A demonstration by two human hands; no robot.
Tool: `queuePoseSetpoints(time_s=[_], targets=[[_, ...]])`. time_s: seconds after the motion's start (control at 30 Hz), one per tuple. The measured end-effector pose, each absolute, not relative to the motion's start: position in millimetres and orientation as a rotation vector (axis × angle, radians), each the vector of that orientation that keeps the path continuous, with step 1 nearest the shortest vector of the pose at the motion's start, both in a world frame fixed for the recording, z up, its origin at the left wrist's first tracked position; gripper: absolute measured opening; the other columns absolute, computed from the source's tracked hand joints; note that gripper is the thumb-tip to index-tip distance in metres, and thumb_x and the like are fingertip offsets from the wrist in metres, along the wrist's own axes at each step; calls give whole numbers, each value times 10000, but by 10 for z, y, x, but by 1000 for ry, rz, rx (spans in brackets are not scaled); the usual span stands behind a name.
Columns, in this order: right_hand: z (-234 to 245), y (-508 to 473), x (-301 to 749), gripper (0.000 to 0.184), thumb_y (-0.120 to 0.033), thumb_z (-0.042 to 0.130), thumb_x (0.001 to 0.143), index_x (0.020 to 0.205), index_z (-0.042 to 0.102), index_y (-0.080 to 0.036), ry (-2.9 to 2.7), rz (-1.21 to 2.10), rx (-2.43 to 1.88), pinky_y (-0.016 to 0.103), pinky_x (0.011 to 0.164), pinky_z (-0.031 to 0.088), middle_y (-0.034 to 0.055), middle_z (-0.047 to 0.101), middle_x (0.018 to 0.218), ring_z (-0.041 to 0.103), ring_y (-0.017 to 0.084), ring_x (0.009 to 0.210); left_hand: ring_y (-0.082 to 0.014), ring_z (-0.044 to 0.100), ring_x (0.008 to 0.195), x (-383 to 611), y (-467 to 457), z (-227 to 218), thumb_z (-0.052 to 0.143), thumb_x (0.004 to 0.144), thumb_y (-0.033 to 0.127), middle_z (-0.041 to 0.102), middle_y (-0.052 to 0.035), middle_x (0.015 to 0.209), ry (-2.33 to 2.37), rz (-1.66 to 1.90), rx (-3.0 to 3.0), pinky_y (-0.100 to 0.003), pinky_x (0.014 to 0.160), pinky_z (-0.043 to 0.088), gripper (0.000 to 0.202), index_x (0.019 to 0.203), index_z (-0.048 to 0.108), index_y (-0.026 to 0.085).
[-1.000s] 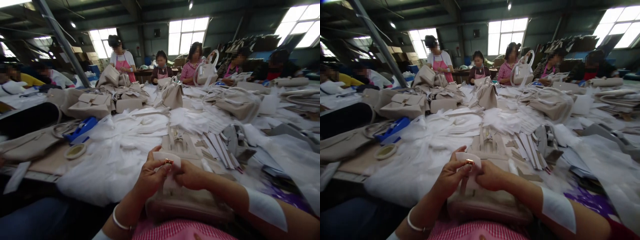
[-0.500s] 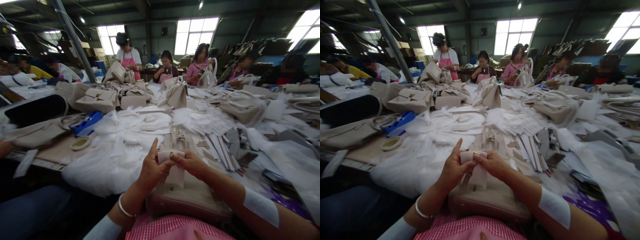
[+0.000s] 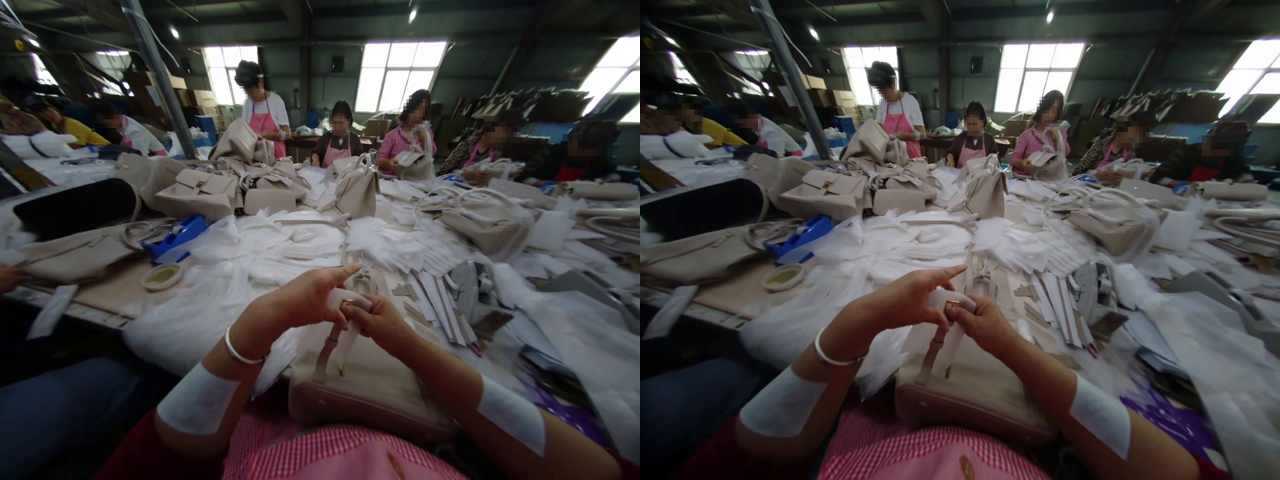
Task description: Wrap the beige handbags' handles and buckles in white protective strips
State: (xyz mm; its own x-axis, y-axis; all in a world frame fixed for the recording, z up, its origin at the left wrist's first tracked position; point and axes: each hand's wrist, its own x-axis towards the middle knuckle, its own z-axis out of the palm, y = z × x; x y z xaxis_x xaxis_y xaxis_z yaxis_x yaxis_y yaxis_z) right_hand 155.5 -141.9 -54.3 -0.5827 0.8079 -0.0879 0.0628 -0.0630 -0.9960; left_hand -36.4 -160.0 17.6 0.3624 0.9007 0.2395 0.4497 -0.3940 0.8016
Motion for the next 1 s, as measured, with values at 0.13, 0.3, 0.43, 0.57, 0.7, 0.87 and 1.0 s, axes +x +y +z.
queuePoseSetpoints(time_s=[0.13,0.3,0.43,0.57,0.7,0.87,1.0], targets=[[-523,-1452,1552,398,-533,688,801,686,624,-157,-1583,1699,-943,239,438,257,-51,459,486,353,80,439,-227,647,830,-344,-1563,228,934,431,190,727,-49,948,1118,904,1927,-319,806,498,941,1322,634,231],[-541,-1526,1590,379,-513,715,771,693,654,-147,-1517,1673,-985,231,408,280,-36,498,483,392,84,417,-108,593,550,-374,-1707,-154,782,700,523,694,-124,1146,856,989,1362,-245,506,487,763,1376,576,234],[-545,-1576,1553,391,-518,721,752,656,638,-148,-1443,1643,-1042,233,389,300,-16,532,500,411,91,412,-195,683,741,-330,-1834,-456,684,820,536,737,-107,959,865,1057,1182,-309,676,552,505,1165,713,169],[-532,-1604,1494,419,-525,687,767,576,544,-180,-1456,1576,-1108,234,384,294,-29,482,453,411,100,400,-207,668,707,-147,-1951,-526,503,908,612,727,-116,832,857,983,1268,-301,634,533,530,970,751,148],[-556,-1577,1529,348,-412,577,840,575,516,-195,-1727,1369,-1178,241,428,325,-15,497,479,457,123,446,-183,624,602,17,-2022,-566,406,947,606,684,-92,762,1033,989,1242,-286,546,498,539,991,697,155],[-567,-1519,1732,191,-280,531,894,888,687,-170,-2018,995,-1101,236,520,406,-2,577,636,508,127,556,-172,575,657,36,-2005,-651,493,943,481,634,-57,728,1421,1162,1476,-272,590,452,381,808,651,162],[-469,-1463,1940,570,-223,579,897,1449,437,-217,-2209,795,-806,274,623,521,74,655,1009,575,142,672,-131,520,523,-3,-1972,-666,445,954,510,579,-3,642,1326,1105,1370,-245,498,413,389,834,595,172]])
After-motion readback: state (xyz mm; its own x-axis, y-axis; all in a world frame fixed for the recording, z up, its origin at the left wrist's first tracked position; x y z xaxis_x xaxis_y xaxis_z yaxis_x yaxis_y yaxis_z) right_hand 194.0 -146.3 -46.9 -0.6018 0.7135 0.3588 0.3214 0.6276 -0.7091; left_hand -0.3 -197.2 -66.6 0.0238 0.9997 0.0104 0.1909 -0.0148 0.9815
